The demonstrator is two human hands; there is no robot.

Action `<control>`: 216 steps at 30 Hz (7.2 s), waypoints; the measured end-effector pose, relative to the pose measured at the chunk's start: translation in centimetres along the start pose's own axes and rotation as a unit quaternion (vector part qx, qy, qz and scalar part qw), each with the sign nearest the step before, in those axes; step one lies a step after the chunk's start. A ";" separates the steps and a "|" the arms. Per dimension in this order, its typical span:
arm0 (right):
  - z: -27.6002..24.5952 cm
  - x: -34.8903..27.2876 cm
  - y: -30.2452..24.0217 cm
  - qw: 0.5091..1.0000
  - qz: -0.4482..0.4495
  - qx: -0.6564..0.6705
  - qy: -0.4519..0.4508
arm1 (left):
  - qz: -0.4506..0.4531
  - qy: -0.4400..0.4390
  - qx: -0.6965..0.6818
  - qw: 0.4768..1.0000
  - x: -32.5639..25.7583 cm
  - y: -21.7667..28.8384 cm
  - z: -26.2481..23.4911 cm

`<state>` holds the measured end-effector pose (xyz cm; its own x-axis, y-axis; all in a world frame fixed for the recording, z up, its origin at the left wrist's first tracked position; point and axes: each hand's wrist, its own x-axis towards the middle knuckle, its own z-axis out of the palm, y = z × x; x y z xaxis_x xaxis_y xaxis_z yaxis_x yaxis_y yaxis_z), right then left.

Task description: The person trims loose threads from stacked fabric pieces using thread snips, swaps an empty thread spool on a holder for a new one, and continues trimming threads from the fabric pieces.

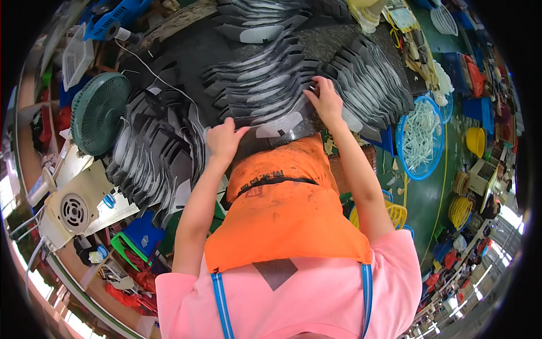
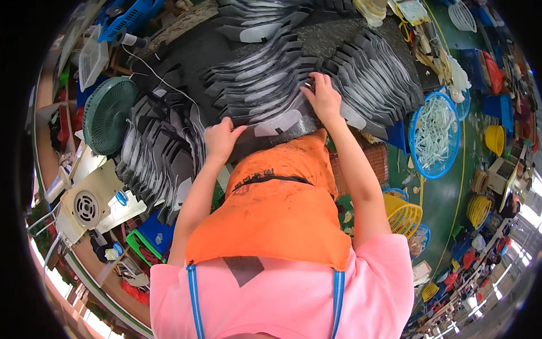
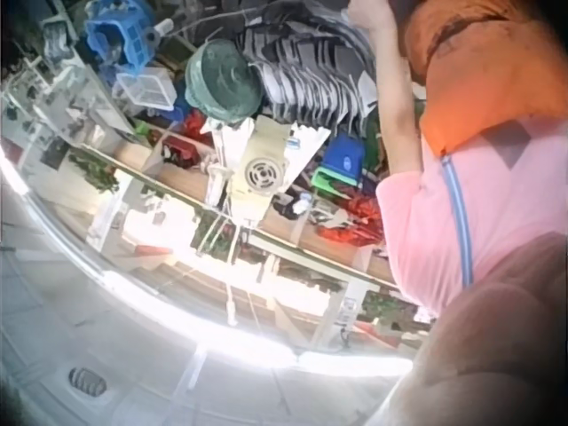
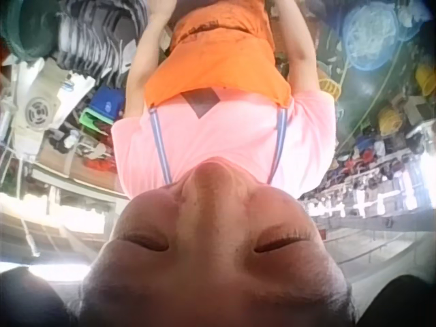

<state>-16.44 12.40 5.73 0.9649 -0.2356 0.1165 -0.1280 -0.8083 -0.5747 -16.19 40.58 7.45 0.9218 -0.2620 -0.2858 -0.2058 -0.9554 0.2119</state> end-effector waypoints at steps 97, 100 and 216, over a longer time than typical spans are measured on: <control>0.9 4.3 -7.0 0.978 -0.082 -0.104 -0.163 | 0.156 0.095 0.032 0.983 5.8 -4.7 -4.6; 5.2 1.6 -11.0 0.937 -0.227 -0.009 -0.266 | 0.143 0.068 0.002 0.987 6.0 -6.2 -6.0; 1.8 8.3 -2.2 0.964 -0.130 -0.188 -0.138 | -0.042 -0.033 0.039 0.998 9.3 0.1 -3.1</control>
<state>-7.70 13.19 6.50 0.9931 0.1128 -0.0328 0.1033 -0.9712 -0.2145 -6.64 38.47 7.77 0.9139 -0.1860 -0.3607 -0.1558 -0.9815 0.1113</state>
